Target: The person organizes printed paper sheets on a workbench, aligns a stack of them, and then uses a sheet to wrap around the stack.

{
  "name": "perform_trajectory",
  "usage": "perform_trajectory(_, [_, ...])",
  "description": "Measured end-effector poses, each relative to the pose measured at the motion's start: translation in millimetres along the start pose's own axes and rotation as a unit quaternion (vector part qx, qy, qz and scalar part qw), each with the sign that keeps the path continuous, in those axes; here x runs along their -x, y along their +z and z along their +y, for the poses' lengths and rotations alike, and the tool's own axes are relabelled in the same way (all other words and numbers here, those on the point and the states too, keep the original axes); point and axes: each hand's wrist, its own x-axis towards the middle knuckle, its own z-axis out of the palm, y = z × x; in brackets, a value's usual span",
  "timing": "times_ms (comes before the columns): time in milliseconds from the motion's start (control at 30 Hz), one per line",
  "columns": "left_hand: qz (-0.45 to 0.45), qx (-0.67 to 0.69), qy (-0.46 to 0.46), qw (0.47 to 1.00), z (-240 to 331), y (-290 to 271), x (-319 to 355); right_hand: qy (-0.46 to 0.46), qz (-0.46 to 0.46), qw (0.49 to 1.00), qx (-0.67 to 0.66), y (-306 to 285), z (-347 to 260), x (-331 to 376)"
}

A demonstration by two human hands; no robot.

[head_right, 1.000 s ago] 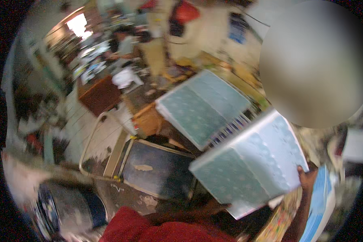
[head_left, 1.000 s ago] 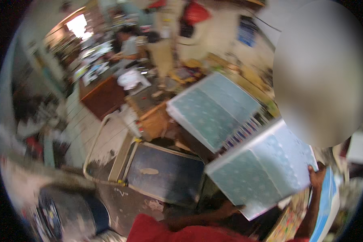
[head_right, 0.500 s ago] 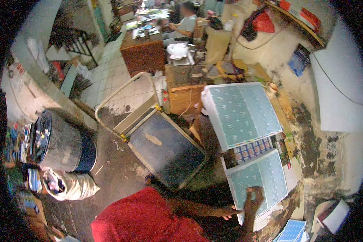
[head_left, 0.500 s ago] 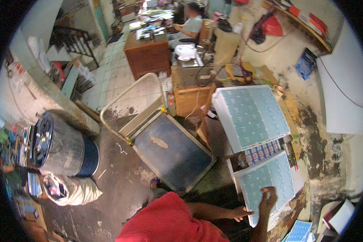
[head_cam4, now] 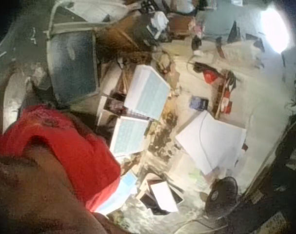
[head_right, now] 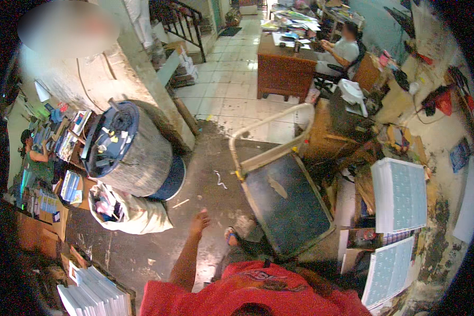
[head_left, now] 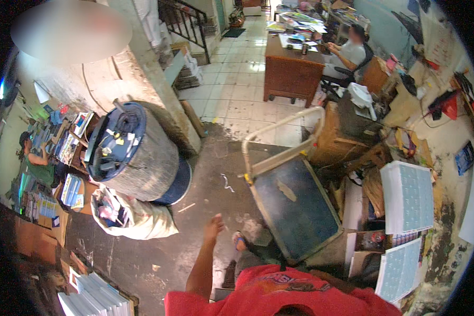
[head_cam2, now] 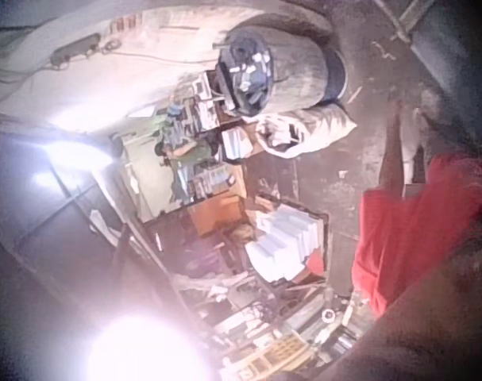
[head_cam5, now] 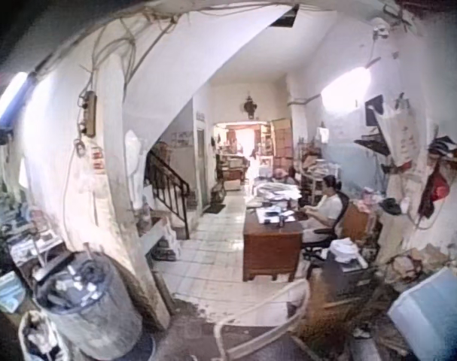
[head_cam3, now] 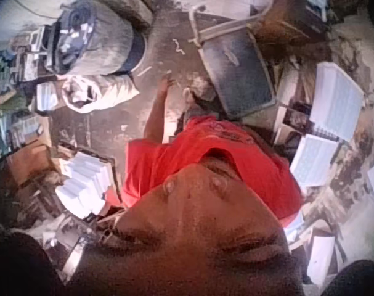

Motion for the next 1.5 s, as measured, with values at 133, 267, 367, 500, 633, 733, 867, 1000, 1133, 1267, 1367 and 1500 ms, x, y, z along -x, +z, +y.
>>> perform_trajectory(133, [0.215,0.136,0.001,0.967,20,-196,37,-0.031,-0.083,0.995,0.037,-49,-76,-58])
perform_trajectory(267, [0.263,0.196,-0.011,0.945,-6,-314,90,-0.154,-0.067,0.969,0.182,-130,-158,-117])
perform_trajectory(367, [0.307,0.164,-0.037,0.937,16,-289,80,-0.304,0.19,0.91,0.207,-244,-222,-155])
perform_trajectory(500, [0.282,0.13,-0.023,0.95,101,-265,65,-0.136,0.317,0.827,-0.445,-387,-389,-124])
perform_trajectory(633, [0.196,0.04,0.046,0.979,241,-199,-23,-0.079,0.426,0.63,-0.644,-516,-419,-159])
perform_trajectory(733, [0.103,-0.028,0.102,0.989,333,-142,-114,-0.128,0.412,0.383,-0.817,-558,-418,-194])
perform_trajectory(867, [0.002,-0.082,0.112,0.99,414,-75,-256,-0.189,0.463,0.328,-0.801,-540,-446,-193])
perform_trajectory(1000, [-0.11,-0.245,-0.011,0.963,468,72,-422,-0.111,0.515,0.369,-0.766,-554,-456,-170])
perform_trajectory(1133, [-0.323,-0.383,0.006,0.865,515,241,-479,-0.008,0.576,0.427,-0.697,-564,-457,-189])
perform_trajectory(1267, [-0.467,-0.399,0.059,0.787,534,384,-509,0.02,0.544,0.408,-0.733,-597,-469,-158])
perform_trajectory(1367, [-0.584,-0.486,0.218,0.612,511,452,-527,0.034,0.511,0.401,-0.76,-600,-492,-178])
perform_trajectory(1500, [-0.713,-0.458,0.393,0.358,487,553,-494,0.125,0.51,0.39,-0.756,-631,-508,-156])
